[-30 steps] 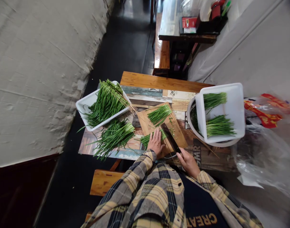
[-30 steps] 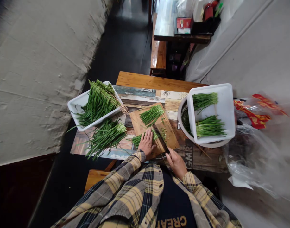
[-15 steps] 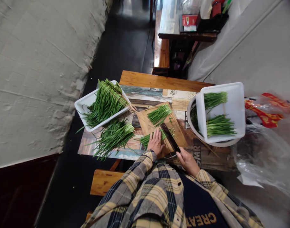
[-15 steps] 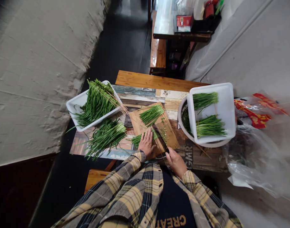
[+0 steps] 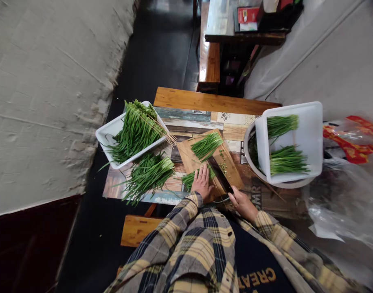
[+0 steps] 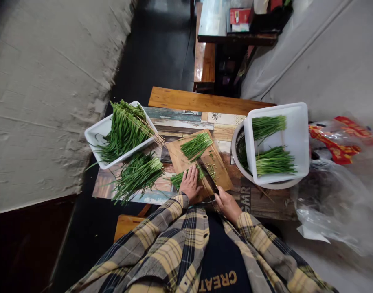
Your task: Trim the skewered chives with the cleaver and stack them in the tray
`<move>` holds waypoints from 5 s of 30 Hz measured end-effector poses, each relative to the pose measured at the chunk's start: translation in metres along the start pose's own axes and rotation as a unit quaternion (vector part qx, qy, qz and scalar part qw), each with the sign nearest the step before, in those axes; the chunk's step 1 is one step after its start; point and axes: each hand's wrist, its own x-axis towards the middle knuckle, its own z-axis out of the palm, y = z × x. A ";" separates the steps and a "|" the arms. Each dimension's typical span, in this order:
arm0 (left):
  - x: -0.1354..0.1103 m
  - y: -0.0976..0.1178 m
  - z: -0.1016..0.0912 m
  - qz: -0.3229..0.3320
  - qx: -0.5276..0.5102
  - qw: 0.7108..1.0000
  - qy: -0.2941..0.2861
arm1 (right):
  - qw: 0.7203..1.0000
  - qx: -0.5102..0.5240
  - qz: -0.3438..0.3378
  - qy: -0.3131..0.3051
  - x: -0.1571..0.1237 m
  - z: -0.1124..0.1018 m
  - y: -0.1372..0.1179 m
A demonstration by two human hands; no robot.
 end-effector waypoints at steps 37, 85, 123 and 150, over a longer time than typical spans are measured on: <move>-0.034 -0.109 -0.045 -0.303 -0.511 0.774 0.218 | 0.982 -0.132 -0.051 0.127 -0.030 0.034 0.065; 0.059 -0.048 -0.055 -0.074 -0.248 0.966 -0.006 | 0.900 0.405 0.148 0.058 0.043 0.097 -0.013; 0.007 0.072 -0.303 0.225 -0.355 0.906 0.050 | 0.924 -0.012 -0.263 0.276 -0.012 -0.178 -0.103; 0.012 0.124 -0.319 0.164 -0.464 0.868 -0.065 | 0.923 0.062 -0.288 0.249 -0.021 -0.242 -0.135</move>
